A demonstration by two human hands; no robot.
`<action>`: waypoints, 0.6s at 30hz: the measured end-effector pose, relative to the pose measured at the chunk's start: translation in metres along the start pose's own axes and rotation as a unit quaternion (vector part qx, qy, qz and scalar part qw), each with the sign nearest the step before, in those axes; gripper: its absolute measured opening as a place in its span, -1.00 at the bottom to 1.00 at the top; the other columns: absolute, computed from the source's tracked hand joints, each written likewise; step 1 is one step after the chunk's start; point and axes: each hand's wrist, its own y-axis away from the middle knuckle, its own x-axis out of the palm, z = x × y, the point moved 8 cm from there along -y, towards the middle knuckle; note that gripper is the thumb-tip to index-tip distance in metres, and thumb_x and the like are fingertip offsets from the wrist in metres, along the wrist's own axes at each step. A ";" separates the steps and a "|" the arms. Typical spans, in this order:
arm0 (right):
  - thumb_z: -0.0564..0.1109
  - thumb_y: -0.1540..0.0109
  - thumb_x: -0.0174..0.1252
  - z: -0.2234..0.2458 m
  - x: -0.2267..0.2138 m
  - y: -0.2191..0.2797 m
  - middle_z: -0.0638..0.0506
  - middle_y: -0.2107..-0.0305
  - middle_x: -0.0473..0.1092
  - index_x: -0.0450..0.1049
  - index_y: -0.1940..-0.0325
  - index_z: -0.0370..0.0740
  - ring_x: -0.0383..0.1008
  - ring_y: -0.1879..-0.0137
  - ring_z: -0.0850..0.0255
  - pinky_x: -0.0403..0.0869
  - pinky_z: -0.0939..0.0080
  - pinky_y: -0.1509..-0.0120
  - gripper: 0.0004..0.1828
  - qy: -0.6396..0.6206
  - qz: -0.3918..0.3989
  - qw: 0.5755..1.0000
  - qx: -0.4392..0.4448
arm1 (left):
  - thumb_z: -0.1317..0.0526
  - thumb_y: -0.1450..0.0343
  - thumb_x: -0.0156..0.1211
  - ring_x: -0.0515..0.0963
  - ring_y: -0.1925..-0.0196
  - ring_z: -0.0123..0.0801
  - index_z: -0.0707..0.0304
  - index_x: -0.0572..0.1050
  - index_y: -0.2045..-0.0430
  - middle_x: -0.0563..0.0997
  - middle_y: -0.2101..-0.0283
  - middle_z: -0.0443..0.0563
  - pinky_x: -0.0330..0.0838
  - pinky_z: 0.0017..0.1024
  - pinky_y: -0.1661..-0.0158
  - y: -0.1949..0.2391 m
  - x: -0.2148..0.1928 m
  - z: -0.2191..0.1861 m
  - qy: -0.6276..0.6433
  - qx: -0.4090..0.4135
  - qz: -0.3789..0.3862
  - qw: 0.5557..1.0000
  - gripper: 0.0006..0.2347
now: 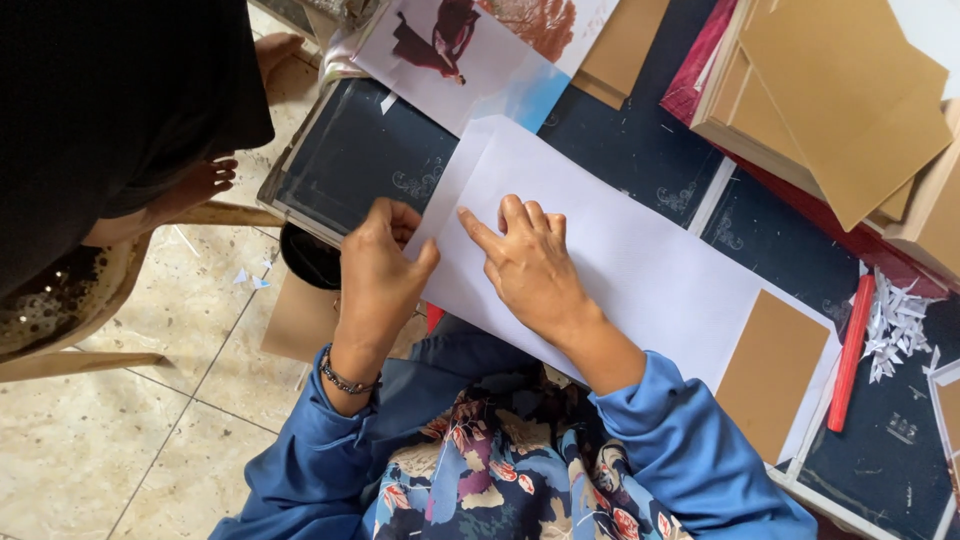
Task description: The person places brown cardboard pieces onto a white sheet, aligns them in a row, and smooths the edges. They then use scissors to trim the excess white sheet around the cardboard pieces.
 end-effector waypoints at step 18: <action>-0.26 -0.22 0.12 0.002 0.008 0.002 0.04 0.27 0.13 0.26 -0.53 0.14 0.27 0.18 0.12 0.24 0.05 -0.05 -0.23 0.031 0.054 0.998 0.008 | 0.60 -0.32 0.17 0.67 0.01 0.21 0.45 0.57 0.11 0.70 0.06 0.33 0.63 -0.10 0.08 0.012 0.014 -0.037 0.057 0.118 0.017 0.991 -0.71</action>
